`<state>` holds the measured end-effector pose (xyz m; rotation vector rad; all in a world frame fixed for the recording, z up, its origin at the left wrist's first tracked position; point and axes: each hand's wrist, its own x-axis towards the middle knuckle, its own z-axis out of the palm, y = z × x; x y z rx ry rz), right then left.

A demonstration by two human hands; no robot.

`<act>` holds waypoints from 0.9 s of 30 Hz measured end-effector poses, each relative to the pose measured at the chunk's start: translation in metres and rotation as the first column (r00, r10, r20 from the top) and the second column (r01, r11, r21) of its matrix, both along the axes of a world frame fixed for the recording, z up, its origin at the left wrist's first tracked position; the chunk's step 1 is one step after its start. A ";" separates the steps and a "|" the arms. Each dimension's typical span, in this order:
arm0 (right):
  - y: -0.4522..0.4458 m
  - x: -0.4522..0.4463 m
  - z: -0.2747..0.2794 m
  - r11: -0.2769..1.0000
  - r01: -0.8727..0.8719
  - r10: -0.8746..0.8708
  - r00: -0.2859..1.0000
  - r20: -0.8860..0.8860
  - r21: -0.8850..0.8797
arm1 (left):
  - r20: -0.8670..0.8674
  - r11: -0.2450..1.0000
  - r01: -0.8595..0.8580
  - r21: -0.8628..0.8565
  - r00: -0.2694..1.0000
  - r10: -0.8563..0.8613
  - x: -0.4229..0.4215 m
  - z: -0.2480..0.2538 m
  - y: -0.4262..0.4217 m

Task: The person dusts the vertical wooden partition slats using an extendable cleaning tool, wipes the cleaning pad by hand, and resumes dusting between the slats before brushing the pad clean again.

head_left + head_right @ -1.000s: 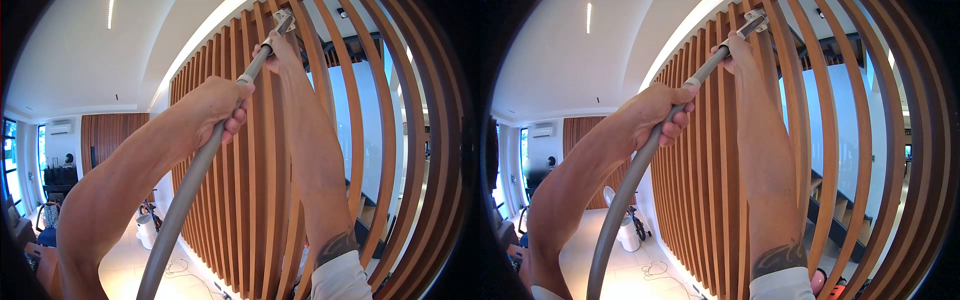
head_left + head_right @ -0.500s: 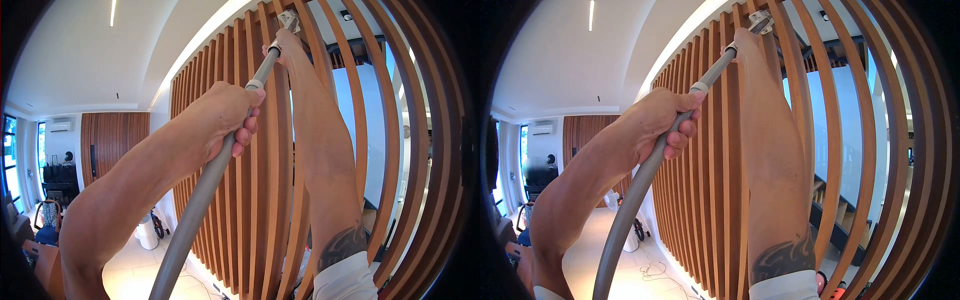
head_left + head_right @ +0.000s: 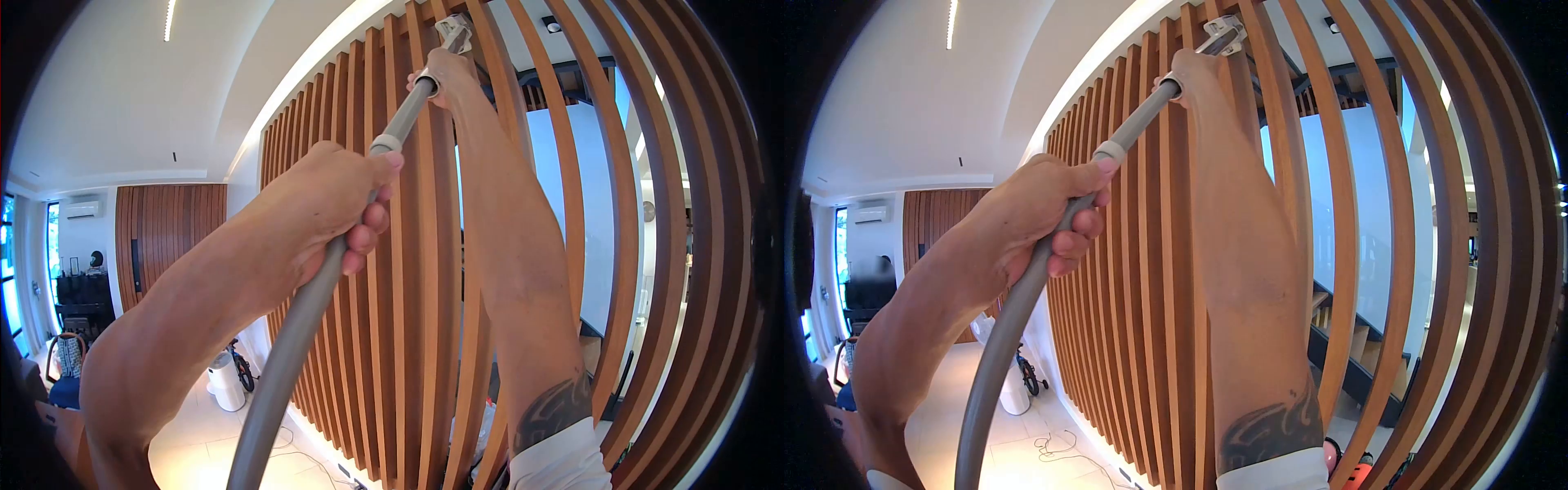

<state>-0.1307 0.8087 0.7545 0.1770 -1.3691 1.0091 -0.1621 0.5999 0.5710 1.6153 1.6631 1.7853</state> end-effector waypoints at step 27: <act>-0.013 -0.018 -0.032 0.995 0.044 -0.042 0.999 0.028 -0.093 | 0.062 0.984 -0.066 -0.163 0.995 0.077 -0.019 0.059 0.053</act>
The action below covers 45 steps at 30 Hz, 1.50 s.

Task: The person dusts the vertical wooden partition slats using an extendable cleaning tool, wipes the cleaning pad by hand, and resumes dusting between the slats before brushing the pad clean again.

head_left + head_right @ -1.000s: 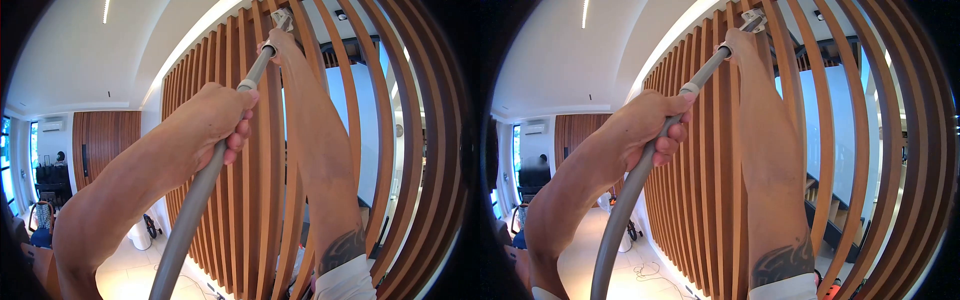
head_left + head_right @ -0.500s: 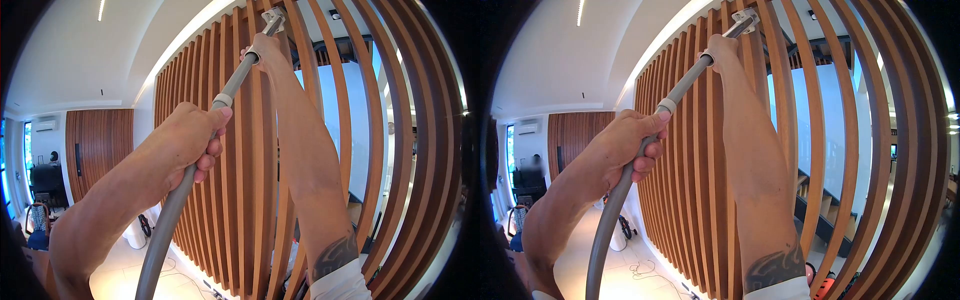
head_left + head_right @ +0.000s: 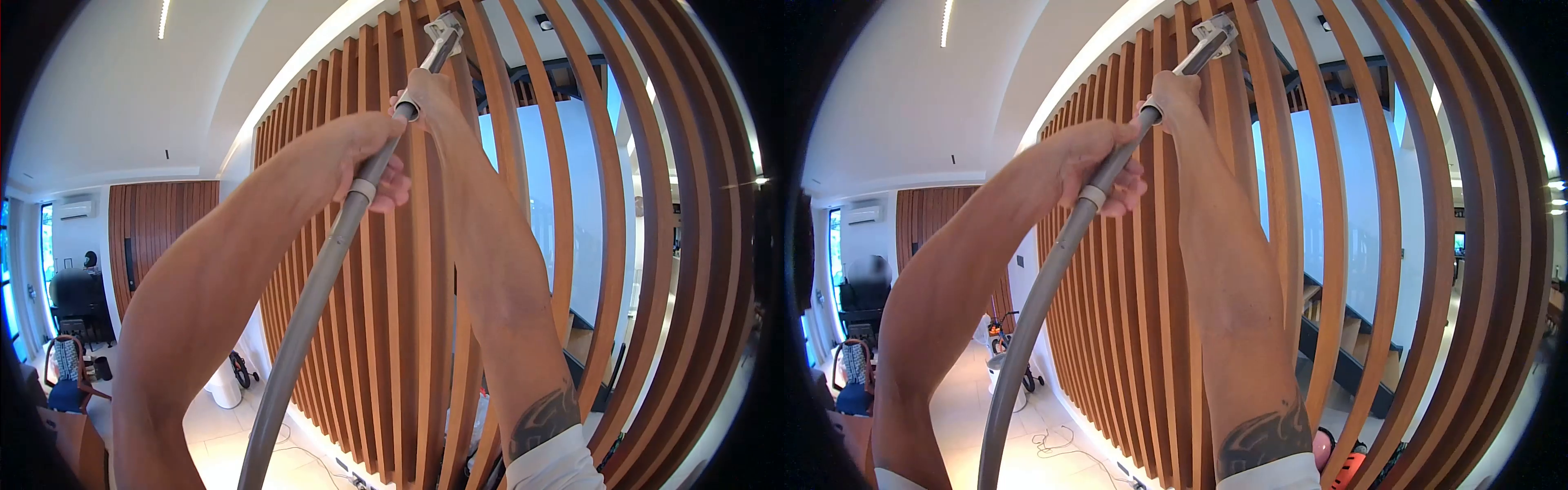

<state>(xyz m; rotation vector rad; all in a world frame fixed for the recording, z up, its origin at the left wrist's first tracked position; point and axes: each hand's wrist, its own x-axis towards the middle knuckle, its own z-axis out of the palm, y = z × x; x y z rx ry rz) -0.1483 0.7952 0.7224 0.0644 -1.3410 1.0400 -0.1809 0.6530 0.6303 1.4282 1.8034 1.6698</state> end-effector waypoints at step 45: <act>0.066 -0.014 0.057 0.993 0.058 -0.057 0.998 -0.013 0.105 | 0.043 0.981 0.048 0.186 0.997 -0.057 -0.021 -0.007 0.028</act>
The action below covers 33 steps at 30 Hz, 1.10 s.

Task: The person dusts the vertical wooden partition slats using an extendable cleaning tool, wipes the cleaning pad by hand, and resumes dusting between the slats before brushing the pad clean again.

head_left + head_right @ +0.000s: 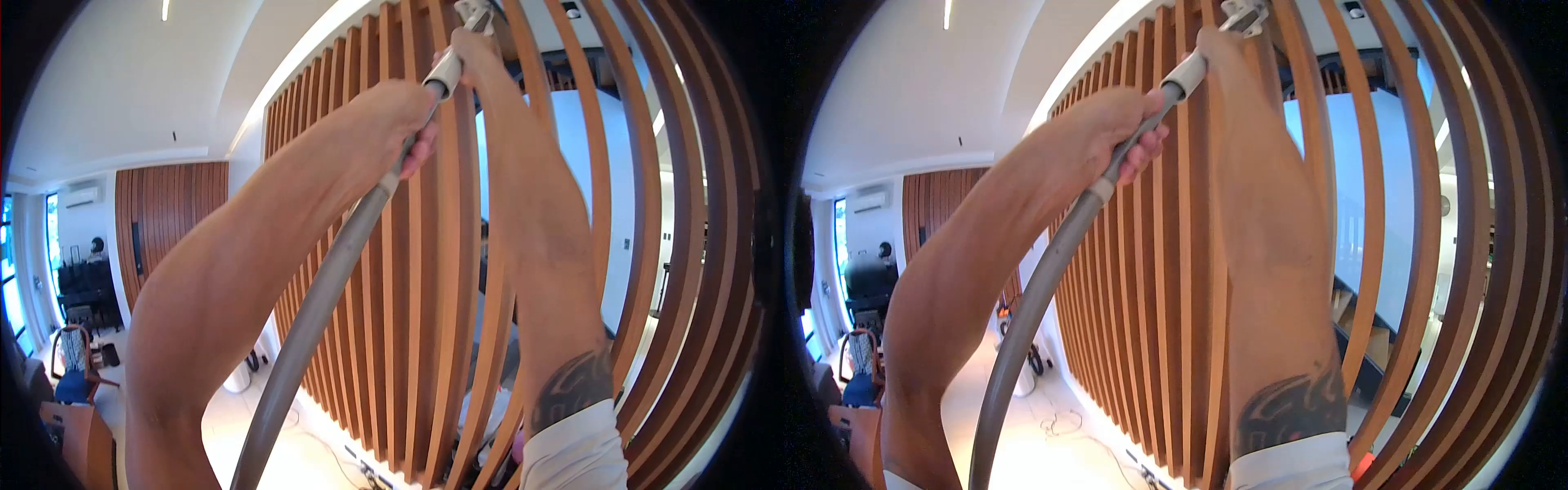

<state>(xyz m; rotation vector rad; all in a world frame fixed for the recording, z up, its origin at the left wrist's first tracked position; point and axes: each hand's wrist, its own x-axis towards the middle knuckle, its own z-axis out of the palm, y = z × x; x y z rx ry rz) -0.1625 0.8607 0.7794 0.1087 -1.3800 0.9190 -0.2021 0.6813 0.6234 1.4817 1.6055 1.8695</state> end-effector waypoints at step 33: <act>-0.003 -0.010 -0.071 0.995 0.099 -0.099 0.995 -0.032 -0.018 | -0.020 0.999 -0.031 -0.008 0.999 0.031 -0.008 -0.066 0.013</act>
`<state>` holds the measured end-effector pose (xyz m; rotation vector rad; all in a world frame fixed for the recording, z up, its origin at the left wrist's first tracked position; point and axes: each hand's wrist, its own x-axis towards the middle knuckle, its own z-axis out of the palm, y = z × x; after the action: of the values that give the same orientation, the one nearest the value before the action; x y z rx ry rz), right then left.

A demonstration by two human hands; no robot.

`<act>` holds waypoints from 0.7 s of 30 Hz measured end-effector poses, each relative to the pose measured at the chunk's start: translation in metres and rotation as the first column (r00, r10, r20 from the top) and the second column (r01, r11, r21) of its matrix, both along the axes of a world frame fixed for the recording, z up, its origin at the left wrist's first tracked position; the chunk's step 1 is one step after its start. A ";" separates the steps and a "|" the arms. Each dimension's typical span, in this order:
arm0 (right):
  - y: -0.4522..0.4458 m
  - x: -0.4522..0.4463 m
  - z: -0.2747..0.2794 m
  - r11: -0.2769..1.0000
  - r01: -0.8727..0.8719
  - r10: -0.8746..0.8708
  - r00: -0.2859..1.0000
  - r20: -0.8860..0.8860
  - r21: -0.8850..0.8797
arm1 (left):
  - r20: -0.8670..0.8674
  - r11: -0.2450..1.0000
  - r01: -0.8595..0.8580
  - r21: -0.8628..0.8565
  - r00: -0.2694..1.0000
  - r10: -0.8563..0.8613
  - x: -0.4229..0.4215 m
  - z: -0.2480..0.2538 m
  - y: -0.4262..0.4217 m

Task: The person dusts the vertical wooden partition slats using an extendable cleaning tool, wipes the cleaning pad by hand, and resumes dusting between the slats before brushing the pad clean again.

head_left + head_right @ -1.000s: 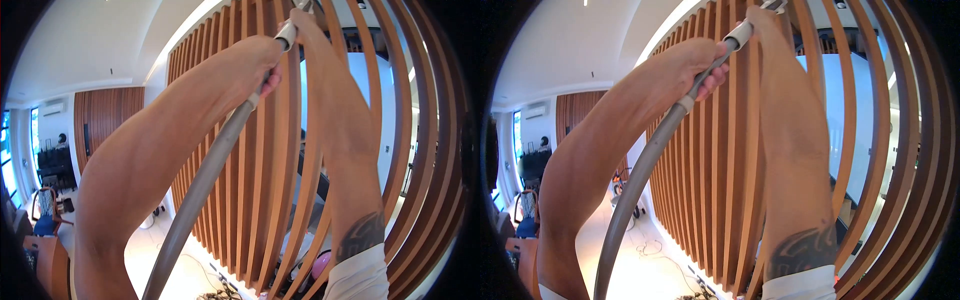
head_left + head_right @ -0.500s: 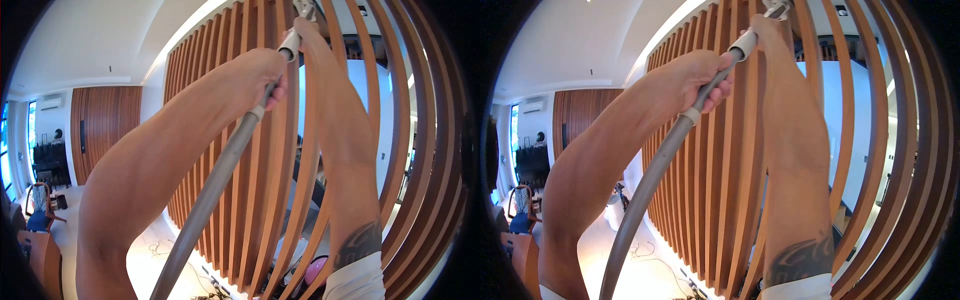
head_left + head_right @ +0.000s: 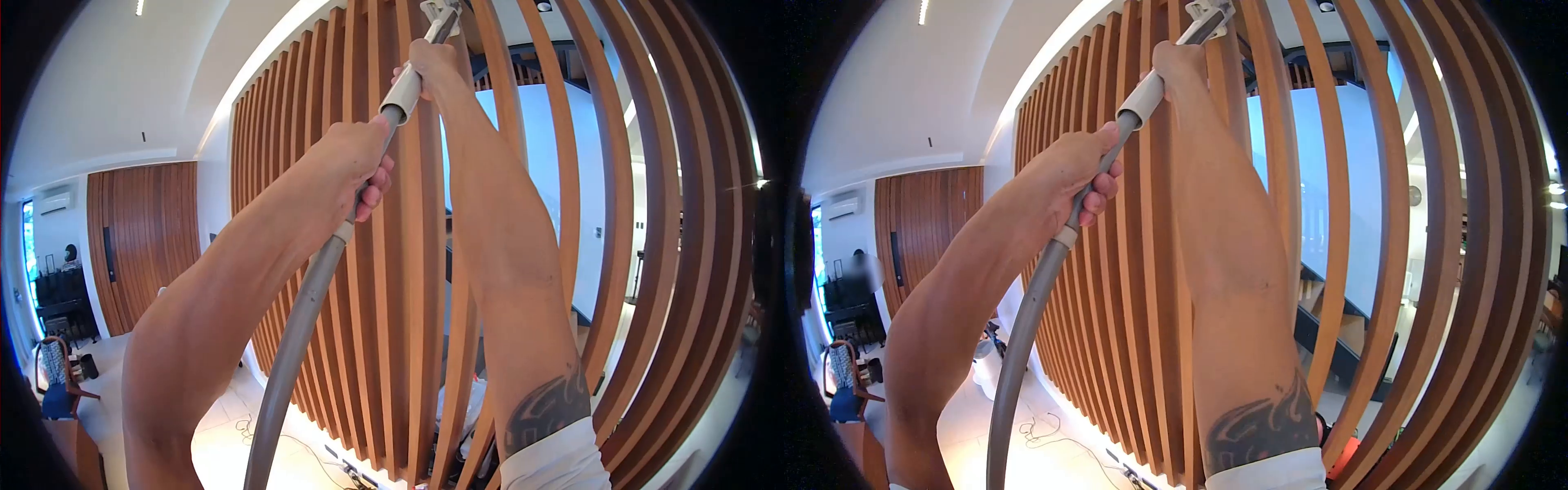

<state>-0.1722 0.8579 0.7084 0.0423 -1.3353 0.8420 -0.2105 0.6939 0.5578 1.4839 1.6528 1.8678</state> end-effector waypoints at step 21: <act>-0.038 -0.016 -0.046 0.991 0.018 -0.010 0.998 0.056 -0.135 | 0.020 0.994 -0.012 -0.106 1.000 0.014 -0.015 -0.040 -0.046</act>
<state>-0.1881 0.8203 0.6628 -0.0972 -1.3255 0.9256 -0.2255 0.6477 0.5182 1.4101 1.7272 1.7663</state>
